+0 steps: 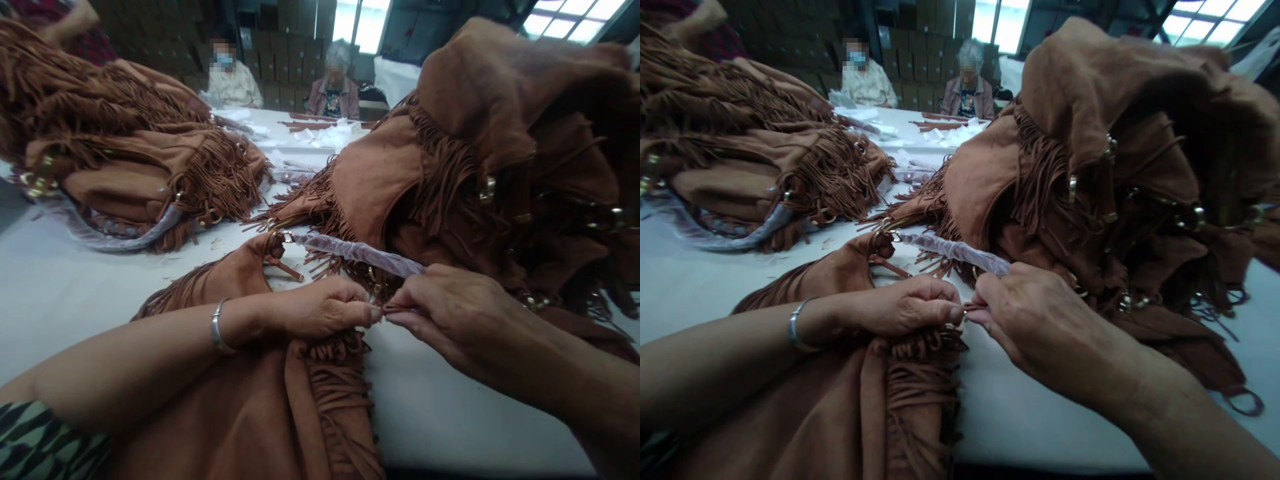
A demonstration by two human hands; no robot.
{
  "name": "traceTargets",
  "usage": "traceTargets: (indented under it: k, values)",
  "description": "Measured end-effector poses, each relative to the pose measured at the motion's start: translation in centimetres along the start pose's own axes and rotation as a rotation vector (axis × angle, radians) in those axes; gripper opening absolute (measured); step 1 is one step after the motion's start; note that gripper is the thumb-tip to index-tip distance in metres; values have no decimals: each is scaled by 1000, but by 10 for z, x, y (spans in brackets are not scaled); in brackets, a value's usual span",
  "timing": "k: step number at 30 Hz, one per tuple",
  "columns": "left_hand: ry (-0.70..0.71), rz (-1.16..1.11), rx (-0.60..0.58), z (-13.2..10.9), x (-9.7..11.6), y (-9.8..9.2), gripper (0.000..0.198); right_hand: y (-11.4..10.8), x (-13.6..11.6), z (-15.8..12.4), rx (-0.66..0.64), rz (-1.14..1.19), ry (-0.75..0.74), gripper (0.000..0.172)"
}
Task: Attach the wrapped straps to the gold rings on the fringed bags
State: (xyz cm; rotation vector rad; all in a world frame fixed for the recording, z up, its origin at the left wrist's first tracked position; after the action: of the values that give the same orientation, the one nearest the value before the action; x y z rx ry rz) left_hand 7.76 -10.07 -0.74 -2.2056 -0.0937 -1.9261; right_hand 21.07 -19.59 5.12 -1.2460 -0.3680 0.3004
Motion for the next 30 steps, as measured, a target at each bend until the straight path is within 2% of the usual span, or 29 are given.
traceTargets:
  k: [4, 7, 10, 14, 18, 22, 27, 30]
  values:
    - [34, 19, 81, -3, 0, 1, 35, -3, -5, 2, 15, -47, -87, 26]
    - [72, 90, 114, -6, 1, 3, 33, -7, -13, -1, 38, -124, -155, 24]
    - [117, 151, 194, -10, 5, 5, 27, -12, -22, -5, 71, -192, -204, 20]
    - [145, 222, 295, -16, 10, 9, 20, -12, -31, -10, 173, -187, -164, 7]
    - [134, 306, 343, -19, 13, 10, 19, -5, -35, -12, 156, -228, -63, 11]
    - [136, 390, 270, -22, 18, 8, 19, -3, -43, -13, 127, -349, -82, 13]
    - [186, 452, 14, -26, 24, 9, 21, -5, -53, -17, 212, -412, -180, 10]
    - [243, 505, 9, -27, 24, 10, 23, -4, -53, -21, 218, -424, -183, 13]
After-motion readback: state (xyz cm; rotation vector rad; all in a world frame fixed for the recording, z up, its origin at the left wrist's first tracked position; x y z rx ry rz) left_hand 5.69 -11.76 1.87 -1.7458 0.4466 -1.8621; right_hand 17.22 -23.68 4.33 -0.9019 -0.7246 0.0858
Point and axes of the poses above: each hand's wrist, its own z-axis towards the middle knuckle, its own y-axis out of the palm, x = y × z, the point moved 3 cm from there along z, towards the middle knuckle, and after that the axes turned 5 degrees about -z, right-handed, at the moved point
